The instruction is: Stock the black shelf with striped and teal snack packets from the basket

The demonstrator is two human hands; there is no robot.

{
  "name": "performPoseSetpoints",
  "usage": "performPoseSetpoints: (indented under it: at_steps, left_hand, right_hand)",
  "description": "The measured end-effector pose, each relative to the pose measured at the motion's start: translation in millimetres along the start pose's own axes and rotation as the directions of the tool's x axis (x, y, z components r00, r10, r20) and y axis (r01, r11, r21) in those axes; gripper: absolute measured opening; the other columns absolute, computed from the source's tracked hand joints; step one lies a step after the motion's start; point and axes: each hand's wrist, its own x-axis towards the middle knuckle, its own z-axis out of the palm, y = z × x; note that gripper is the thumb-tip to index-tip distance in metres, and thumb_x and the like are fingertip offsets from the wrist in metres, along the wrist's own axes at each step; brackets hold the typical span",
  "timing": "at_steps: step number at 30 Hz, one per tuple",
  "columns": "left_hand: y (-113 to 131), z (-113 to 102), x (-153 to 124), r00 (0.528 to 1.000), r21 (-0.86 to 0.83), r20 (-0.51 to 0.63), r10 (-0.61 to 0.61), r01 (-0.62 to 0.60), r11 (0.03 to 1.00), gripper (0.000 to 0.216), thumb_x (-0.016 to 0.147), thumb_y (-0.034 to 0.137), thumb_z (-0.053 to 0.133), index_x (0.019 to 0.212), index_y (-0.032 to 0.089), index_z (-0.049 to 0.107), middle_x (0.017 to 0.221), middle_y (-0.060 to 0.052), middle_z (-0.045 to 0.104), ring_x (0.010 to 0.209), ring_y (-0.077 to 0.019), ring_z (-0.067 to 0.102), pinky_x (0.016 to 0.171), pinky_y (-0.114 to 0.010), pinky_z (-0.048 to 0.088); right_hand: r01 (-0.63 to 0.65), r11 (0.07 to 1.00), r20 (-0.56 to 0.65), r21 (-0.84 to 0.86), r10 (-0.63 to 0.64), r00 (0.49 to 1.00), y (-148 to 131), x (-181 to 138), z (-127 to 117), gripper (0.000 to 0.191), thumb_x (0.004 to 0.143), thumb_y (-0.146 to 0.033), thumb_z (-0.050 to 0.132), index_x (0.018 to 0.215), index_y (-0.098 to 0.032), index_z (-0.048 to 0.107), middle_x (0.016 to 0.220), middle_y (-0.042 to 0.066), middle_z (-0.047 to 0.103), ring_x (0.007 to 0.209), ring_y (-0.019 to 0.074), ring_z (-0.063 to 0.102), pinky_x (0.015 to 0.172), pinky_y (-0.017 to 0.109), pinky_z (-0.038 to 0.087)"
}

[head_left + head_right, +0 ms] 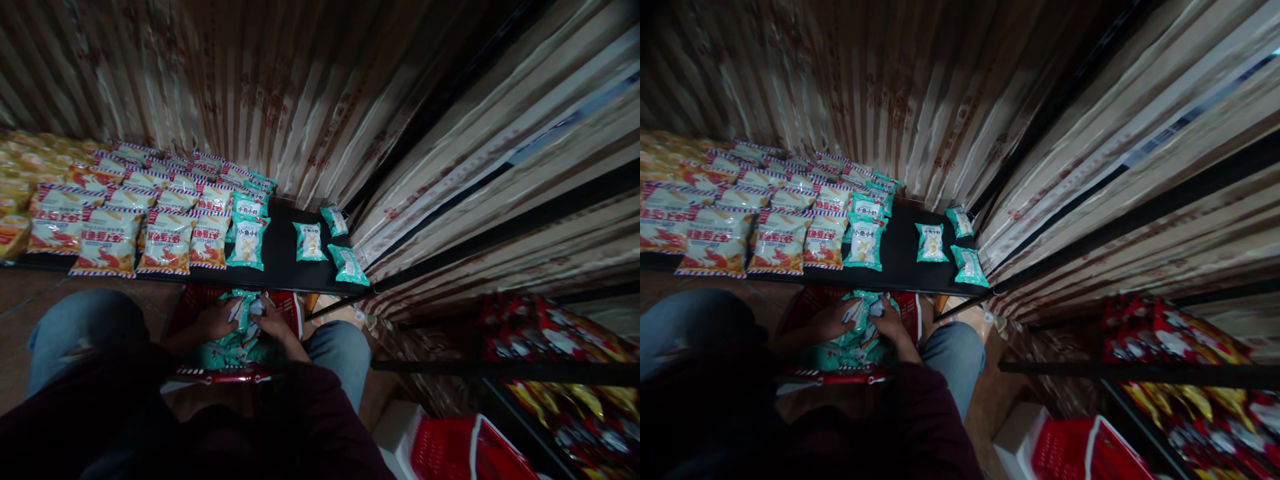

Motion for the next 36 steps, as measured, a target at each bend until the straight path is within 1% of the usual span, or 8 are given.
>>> performPoseSetpoints:
  at_steps: [6,9,13,19,22,25,29,36]
  left_hand:
    - [14,-15,-4,0.99,-0.109,0.14,-0.02,0.035,0.993,0.055,0.083,0.033,0.049,0.136,0.019,0.043,0.133,-0.011,0.057,0.118,-0.0219,0.057,0.098,-0.033,0.043]
    - [8,-19,4,0.979,-0.11,0.158,-0.126,0.144,0.983,0.052,0.084,0.03,0.046,0.132,0.01,0.045,0.129,-0.019,0.058,0.114,-0.0277,0.06,0.097,-0.04,0.044]
    - [8,-22,8,0.979,-0.163,0.165,-0.124,0.151,0.975,0.035,0.086,0.025,0.04,0.115,0.017,0.059,0.117,-0.012,0.066,0.109,-0.0228,0.062,0.095,-0.034,0.044]
    - [26,-29,-4,0.995,-0.279,0.102,0.016,0.013,0.96,0.03,0.087,0.028,0.041,0.105,0.018,0.064,0.112,-0.008,0.067,0.106,-0.0188,0.062,0.094,-0.029,0.044]
    - [33,-37,-12,0.987,-0.371,0.034,0.159,-0.135,0.919,0.035,0.089,0.034,0.039,0.111,0.018,0.062,0.117,-0.008,0.065,0.11,-0.0177,0.059,0.097,-0.028,0.042]
    - [35,-47,-21,0.937,-0.484,-0.066,0.343,-0.331,0.81,0.042,0.091,0.041,0.036,0.121,0.019,0.056,0.127,-0.01,0.06,0.119,-0.0205,0.054,0.102,-0.033,0.04]
    - [38,-56,-30,0.881,-0.462,-0.113,0.46,-0.456,0.76,0.064,0.083,0.047,0.052,0.139,0.017,0.039,0.145,-0.013,0.043,0.133,-0.0252,0.04,0.11,-0.039,0.034]
    - [46,-49,-25,0.968,-0.497,-0.19,0.162,-0.237,0.835,0.051,0.081,0.043,0.053,0.124,0.016,0.055,0.122,-0.012,0.062,0.112,-0.0252,0.058,0.1,-0.039,0.043]
  right_hand:
    - [0.004,1.0,0.087,0.011,-0.005,0.996,-12,-4,-20,0.064,0.068,-0.018,0.064,0.13,-0.025,0.05,0.105,0.0,0.068,0.095,0.019,0.063,0.091,0.037,0.047]
    - [-0.044,0.998,0.132,0.036,0.039,0.99,-16,-5,-34,0.067,0.068,-0.016,0.062,0.132,-0.027,0.047,0.107,0.0,0.067,0.097,0.0187,0.062,0.092,0.035,0.046]
    - [-0.081,0.995,0.263,0.06,0.063,0.963,-20,-11,-49,0.071,0.066,-0.016,0.065,0.133,-0.029,0.048,0.111,0.0,0.065,0.101,0.0195,0.06,0.09,0.033,0.046]
    - [-0.14,0.986,0.371,-0.087,0.162,0.914,-35,-25,-69,0.063,0.066,-0.019,0.065,0.128,-0.025,0.056,0.093,-0.001,0.068,0.085,0.0174,0.06,0.082,0.032,0.045]
    - [-0.228,0.968,0.346,0.105,0.179,0.921,-43,-31,-71,0.057,0.066,-0.023,0.067,0.122,-0.025,0.059,0.089,-0.003,0.068,0.08,0.0153,0.06,0.077,0.029,0.046]
    - [-0.359,0.854,0.314,0.376,0.246,0.917,-52,-34,-67,0.053,0.064,-0.032,0.073,0.114,-0.022,0.061,0.082,-0.002,0.068,0.073,0.0152,0.062,0.068,0.029,0.05]
    - [-0.38,0.743,0.273,0.551,0.27,0.923,-61,-33,-58,0.046,0.063,-0.045,0.078,0.099,-0.019,0.065,0.087,0.003,0.069,0.075,0.0167,0.065,0.062,0.028,0.054]
    - [-0.363,0.872,0.324,0.329,0.257,0.91,-57,-31,-49,0.068,0.074,-0.08,0.044,0.085,-0.016,0.064,0.065,0.007,0.068,0.043,0.0131,0.058,0.039,0.023,0.045]
